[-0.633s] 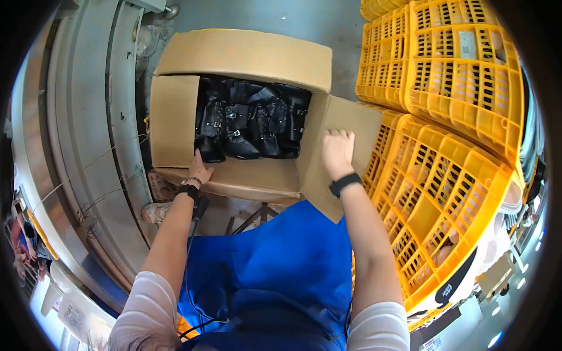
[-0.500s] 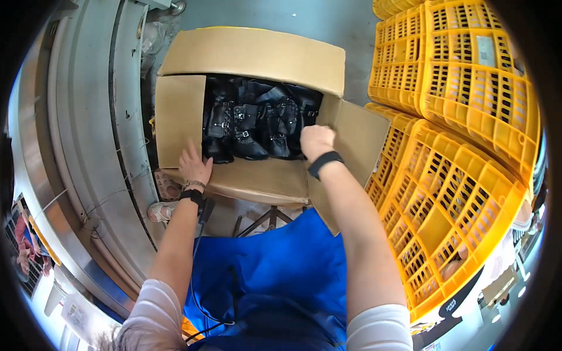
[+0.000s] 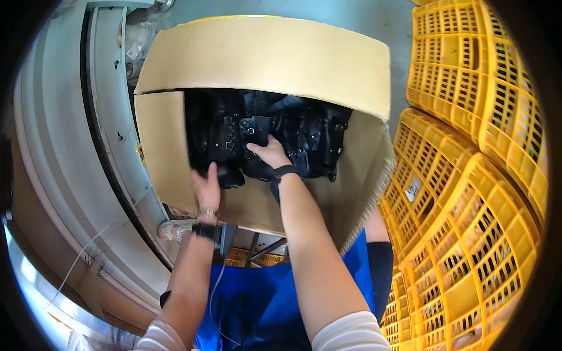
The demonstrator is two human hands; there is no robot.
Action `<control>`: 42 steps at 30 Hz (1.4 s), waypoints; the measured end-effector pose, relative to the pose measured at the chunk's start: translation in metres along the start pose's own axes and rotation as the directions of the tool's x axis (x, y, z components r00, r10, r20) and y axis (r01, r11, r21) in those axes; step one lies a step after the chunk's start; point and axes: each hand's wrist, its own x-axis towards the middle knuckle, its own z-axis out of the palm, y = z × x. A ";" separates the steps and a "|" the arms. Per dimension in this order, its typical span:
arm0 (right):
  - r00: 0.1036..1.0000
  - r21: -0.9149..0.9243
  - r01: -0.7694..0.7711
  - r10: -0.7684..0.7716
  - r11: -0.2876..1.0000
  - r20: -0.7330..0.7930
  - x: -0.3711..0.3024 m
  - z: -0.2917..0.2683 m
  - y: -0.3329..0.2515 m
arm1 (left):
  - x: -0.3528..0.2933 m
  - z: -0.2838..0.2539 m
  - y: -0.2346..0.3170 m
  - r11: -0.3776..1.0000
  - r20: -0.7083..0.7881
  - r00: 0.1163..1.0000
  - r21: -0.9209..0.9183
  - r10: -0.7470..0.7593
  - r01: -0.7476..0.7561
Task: Trim and apply adhesive to boot components on an assembly line.
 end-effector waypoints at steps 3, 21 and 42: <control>0.993 0.363 -0.099 0.114 0.927 -0.021 0.006 -0.034 0.013 | -0.027 -0.081 0.037 0.936 -0.407 0.904 -0.250 0.130 -0.248; 0.955 0.032 -0.170 0.157 0.985 0.251 -0.046 -0.090 0.037 | 0.064 -0.151 -0.031 0.544 -0.270 0.771 0.831 0.576 -0.115; 0.987 0.230 -0.036 -0.002 0.973 0.163 0.052 -0.010 -0.004 | 0.217 0.030 -0.014 0.992 0.597 0.794 -0.114 0.118 -0.061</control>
